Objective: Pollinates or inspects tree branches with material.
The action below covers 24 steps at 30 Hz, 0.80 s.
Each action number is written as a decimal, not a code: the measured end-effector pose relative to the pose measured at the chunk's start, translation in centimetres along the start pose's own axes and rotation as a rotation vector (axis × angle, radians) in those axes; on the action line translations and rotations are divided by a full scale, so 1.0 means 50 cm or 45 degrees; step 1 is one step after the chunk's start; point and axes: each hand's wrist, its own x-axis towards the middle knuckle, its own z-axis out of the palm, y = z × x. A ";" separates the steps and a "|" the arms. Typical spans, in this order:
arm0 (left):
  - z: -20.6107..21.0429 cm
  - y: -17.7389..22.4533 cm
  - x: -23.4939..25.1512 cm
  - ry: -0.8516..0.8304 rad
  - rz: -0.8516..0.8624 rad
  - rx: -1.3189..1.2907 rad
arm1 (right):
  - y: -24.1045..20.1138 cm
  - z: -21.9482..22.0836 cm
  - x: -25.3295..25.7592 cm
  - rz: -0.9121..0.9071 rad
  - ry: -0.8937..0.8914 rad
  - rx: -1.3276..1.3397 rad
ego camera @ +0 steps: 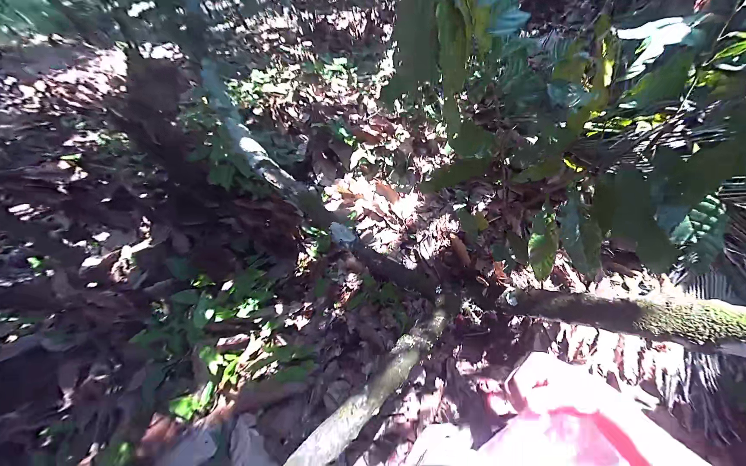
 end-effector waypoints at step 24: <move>0.045 -0.445 0.559 -0.223 -1.163 0.318 | 0.788 -0.245 0.073 1.423 -0.036 -0.626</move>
